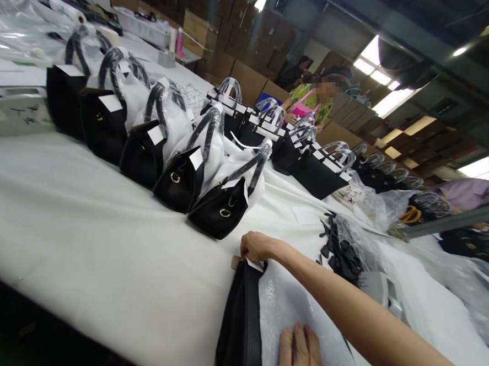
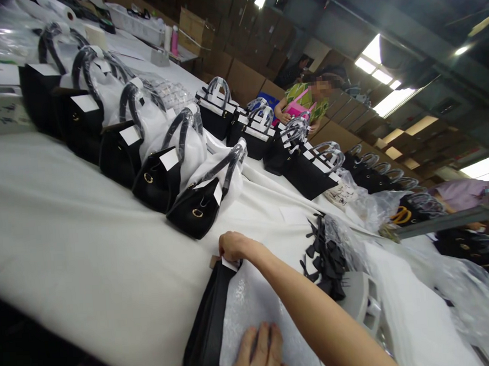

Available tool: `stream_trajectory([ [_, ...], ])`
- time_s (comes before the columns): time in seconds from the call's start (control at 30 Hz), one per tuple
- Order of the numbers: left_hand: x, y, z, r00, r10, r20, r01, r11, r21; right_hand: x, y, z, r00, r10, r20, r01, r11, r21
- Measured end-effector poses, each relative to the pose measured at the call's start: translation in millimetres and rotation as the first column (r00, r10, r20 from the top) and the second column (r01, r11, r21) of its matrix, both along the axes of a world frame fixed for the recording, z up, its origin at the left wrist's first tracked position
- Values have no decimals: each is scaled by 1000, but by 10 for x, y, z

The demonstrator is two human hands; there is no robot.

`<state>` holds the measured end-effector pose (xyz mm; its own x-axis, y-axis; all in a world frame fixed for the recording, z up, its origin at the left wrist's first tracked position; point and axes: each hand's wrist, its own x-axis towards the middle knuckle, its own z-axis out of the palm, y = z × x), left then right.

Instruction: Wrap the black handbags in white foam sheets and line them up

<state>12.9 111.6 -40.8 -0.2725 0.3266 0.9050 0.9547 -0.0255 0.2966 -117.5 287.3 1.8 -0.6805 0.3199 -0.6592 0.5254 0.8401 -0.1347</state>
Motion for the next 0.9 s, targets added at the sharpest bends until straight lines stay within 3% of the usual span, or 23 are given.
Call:
stream_trajectory([
  [0.17,31,6,-73,998,-17,-67,12,998,-68,65,25,-3,999,34,-30,-34,999,-2],
  [0.27,-54,-29,37,998,-21,-58,19,999,-44,98,29,-21,999,28,-35,-28,1000,-2],
  [0.37,-144,-95,162,995,-74,-70,67,992,-106,124,8,-7,998,-1,-57,1,1000,1],
  [0.5,-186,-201,216,983,-150,-103,124,966,-229,308,-74,213,965,-92,-247,89,996,-22],
  [0.57,-180,-249,206,974,-191,-121,148,943,-298,529,-188,409,864,-203,-462,210,977,-35],
  [0.63,-167,-288,190,965,-230,-128,172,918,-358,837,-390,613,695,-297,-655,359,933,-42],
  [0.73,-151,-337,180,964,-244,-107,181,894,-411,1390,-877,813,473,-359,-805,540,839,-57],
  [0.8,-166,-374,199,960,-251,-120,177,885,-431,1747,-1300,826,382,-346,-857,591,804,-61],
  [0.9,-240,-442,279,923,-341,-180,202,825,-528,2168,-1987,684,324,-255,-911,586,810,-19],
])
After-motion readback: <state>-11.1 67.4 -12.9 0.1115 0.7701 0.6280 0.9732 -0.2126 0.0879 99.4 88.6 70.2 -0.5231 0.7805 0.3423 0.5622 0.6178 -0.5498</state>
